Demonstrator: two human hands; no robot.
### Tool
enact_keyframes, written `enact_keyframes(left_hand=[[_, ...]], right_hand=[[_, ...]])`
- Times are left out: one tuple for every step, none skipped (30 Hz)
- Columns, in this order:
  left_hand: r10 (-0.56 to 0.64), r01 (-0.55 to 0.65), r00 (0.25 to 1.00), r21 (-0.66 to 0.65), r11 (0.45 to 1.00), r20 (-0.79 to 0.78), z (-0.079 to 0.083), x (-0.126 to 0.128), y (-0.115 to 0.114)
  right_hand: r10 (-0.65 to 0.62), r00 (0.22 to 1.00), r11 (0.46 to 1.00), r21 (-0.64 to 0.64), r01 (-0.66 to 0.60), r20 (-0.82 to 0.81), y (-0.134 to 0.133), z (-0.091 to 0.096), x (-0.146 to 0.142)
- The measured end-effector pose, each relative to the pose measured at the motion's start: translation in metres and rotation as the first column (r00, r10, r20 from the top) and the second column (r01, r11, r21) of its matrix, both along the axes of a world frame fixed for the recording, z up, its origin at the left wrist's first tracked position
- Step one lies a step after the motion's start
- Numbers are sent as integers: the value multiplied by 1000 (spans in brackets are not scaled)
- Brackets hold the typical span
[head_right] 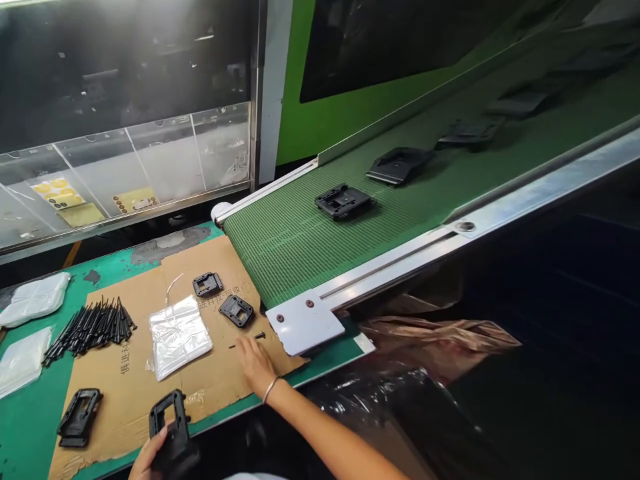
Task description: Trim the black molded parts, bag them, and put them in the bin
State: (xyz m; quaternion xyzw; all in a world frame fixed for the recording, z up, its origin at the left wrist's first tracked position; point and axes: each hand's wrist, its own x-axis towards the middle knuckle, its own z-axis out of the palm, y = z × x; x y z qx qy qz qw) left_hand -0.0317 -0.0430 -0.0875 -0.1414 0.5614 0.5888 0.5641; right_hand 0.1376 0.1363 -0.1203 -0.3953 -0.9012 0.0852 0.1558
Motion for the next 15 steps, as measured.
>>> enact_keyframes(left_hand=[[39, -39, 999, -6, 999, 17, 0, -3, 3], [69, -69, 997, -7, 998, 37, 0, -5, 7], [93, -92, 994, -5, 996, 56, 2, -8, 13], [114, -114, 991, -2, 994, 68, 5, -10, 18], [133, -133, 988, -2, 991, 75, 9, -13, 23], [152, -152, 986, -7, 988, 74, 13, -15, 28], [172, -172, 983, -14, 985, 70, 16, -17, 33], [194, -193, 979, -18, 981, 62, 20, -20, 37], [215, -214, 975, -20, 977, 54, 23, -22, 40], [229, -228, 972, -30, 973, 50, 26, -25, 43], [243, -241, 968, -43, 970, 55, 29, -28, 46], [258, -254, 963, -54, 966, 74, 32, -30, 49], [273, -267, 956, -67, 961, 108, 37, -32, 51], [293, -285, 943, -73, 956, 157, 42, -34, 54], [311, -304, 925, -64, 951, 218, 47, -36, 56]], right_hand=[[-93, 993, 996, -1, 93, 70, 8, -11, 1], [-140, 983, 990, 0, 141, 115, 14, -19, 2], [-155, 978, 988, -3, 157, 140, 18, -26, 3], [-152, 978, 988, -7, 154, 144, 20, -30, 4], [-141, 980, 989, -11, 144, 139, 21, -32, 5], [-135, 982, 990, -14, 138, 135, 20, -33, 5], [-129, 983, 991, -17, 132, 129, 18, -32, 4], [-121, 985, 992, -17, 124, 124, 14, -29, 2], [-106, 988, 993, -30, 110, 108, 9, -24, -1], [-83, 994, 994, -66, 88, 73, 3, -18, -6], [-55, 998, 991, -123, 57, 17, -5, -10, -13], [-26, 998, 981, -192, 15, -58, -13, 0, -20], [-2, 989, 964, -263, -37, -146, -22, 11, -28], [21, 974, 946, -310, -92, -225, -32, 23, -37], [50, 957, 935, -324, -145, -285, -40, 35, -45]])
